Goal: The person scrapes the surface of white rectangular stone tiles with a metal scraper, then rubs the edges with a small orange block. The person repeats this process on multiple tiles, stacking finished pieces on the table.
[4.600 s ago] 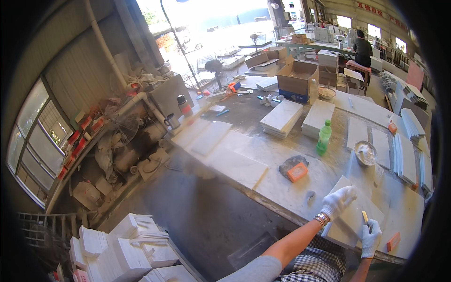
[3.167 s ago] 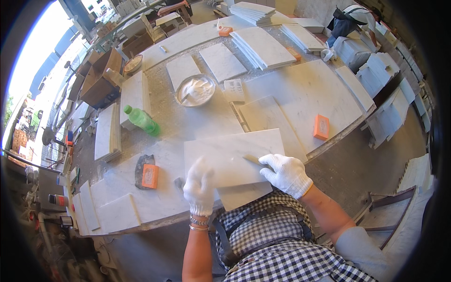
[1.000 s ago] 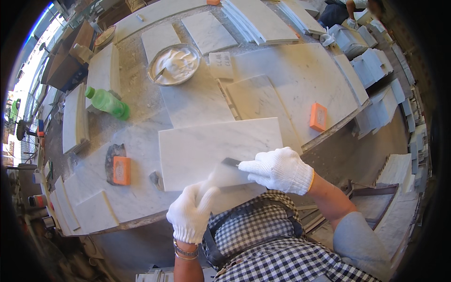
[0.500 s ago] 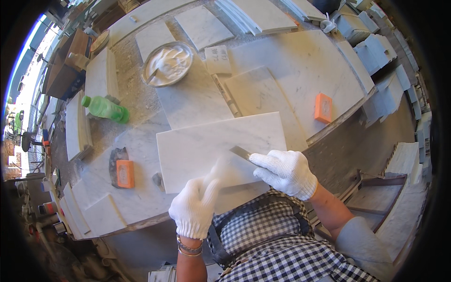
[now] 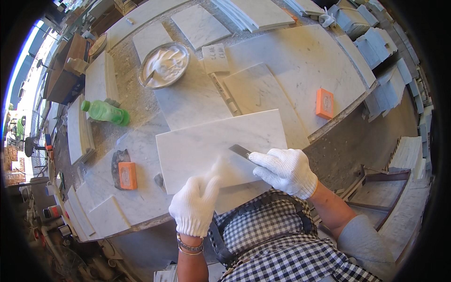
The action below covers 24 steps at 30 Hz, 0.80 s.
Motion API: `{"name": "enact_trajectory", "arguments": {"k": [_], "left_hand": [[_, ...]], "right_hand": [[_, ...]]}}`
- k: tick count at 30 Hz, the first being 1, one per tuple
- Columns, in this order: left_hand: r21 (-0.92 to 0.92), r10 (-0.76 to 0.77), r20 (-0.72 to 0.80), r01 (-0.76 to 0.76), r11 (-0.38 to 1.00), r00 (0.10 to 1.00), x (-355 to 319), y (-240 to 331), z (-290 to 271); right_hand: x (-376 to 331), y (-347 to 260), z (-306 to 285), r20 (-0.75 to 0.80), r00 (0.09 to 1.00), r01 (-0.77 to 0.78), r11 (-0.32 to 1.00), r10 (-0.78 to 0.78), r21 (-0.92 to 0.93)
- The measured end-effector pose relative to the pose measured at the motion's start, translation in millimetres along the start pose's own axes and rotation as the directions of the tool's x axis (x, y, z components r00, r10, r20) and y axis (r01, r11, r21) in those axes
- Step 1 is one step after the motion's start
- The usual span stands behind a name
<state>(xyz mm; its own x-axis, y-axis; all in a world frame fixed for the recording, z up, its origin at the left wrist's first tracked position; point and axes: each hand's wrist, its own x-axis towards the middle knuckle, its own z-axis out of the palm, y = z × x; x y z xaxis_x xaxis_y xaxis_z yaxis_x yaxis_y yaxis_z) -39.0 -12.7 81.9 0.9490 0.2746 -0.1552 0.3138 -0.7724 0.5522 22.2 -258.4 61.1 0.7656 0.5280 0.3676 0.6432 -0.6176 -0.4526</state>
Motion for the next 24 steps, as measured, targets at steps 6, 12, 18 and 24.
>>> {"name": "enact_trajectory", "arguments": {"k": [6,12,18,24], "left_hand": [[0.022,0.02,-0.005,-0.02,1.0,1.0,1,0,-1],[-0.015,-0.006,0.01,0.007,1.0,1.0,-3,0,0],[-0.047,0.02,0.012,-0.02,0.999,1.0,-10,-3,3],[-0.017,0.058,0.009,-0.058,0.998,0.998,-8,-3,3]], "right_hand": [[0,0,2,-0.021,1.0,0.013,0.999,-0.014,-0.04],[-1,0,4,-0.022,1.0,-0.004,0.999,0.003,-0.047],[-1,0,4,-0.035,0.999,-0.002,0.999,0.0,-0.045],[-1,0,3,-0.034,0.999,0.002,0.999,-0.004,-0.04]]}}
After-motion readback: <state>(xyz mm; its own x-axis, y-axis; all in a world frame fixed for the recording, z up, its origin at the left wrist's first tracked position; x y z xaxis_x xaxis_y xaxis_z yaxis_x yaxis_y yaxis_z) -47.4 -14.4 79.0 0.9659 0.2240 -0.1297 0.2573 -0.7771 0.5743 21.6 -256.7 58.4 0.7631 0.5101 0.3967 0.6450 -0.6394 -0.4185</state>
